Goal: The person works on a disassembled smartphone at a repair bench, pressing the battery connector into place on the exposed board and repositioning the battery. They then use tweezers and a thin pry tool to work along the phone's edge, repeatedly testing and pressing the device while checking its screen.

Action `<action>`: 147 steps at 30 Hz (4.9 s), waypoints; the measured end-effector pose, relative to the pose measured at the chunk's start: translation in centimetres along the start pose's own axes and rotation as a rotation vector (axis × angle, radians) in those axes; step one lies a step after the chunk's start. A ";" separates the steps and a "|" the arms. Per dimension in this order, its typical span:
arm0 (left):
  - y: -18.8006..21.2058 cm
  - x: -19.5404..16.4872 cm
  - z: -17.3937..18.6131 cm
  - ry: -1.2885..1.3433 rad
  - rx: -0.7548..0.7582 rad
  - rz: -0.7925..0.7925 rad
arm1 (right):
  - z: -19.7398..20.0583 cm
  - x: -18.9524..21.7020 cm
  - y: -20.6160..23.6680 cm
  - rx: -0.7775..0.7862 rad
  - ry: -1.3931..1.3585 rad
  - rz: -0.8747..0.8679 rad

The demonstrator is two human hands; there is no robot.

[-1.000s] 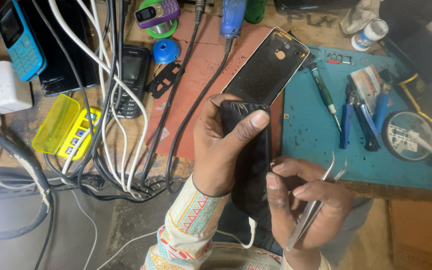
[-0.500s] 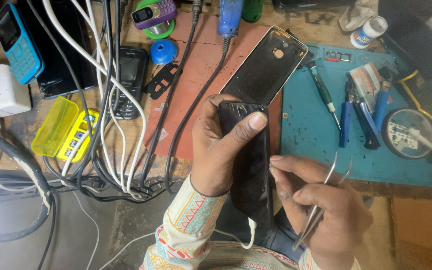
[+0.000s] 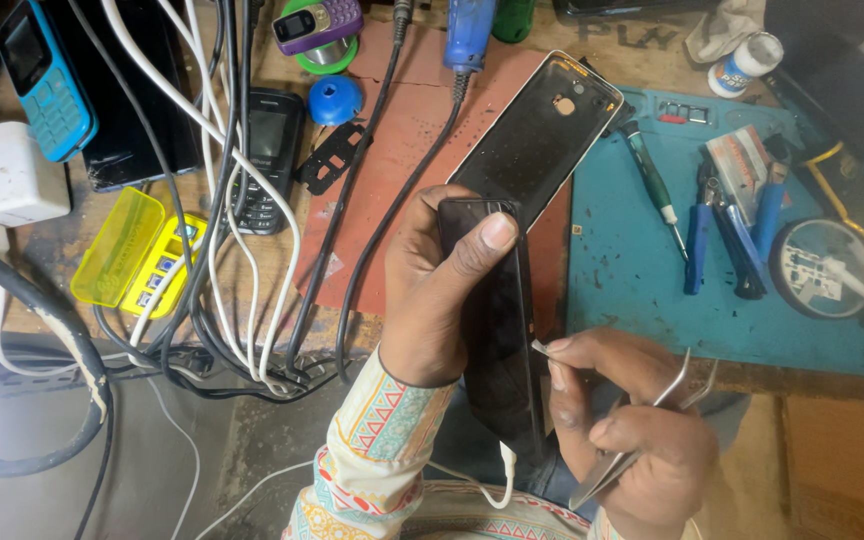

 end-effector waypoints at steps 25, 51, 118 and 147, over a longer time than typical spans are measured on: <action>0.6 -1.1 2.1 0.047 0.069 -0.094 | 0.0 1.8 0.6 0.258 0.300 -0.129; 1.2 -1.3 3.1 0.201 0.088 -0.047 | -2.0 -4.8 -2.4 0.139 0.510 -0.308; 1.5 -0.4 3.7 0.008 0.089 -0.011 | -4.1 -2.1 5.2 -0.365 -0.265 -0.426; 3.0 0.5 4.0 0.276 0.254 0.293 | -2.3 -1.9 4.7 -0.536 -0.583 -0.722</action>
Point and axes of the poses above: each hand's wrist, its own y-axis away from the middle knuckle, its own z-axis out of the back of the hand, x = y × z, the point moved 7 cm from there along -y, towards the middle knuckle, and after that the axes turned 13 degrees about z, right-handed, at the moved point
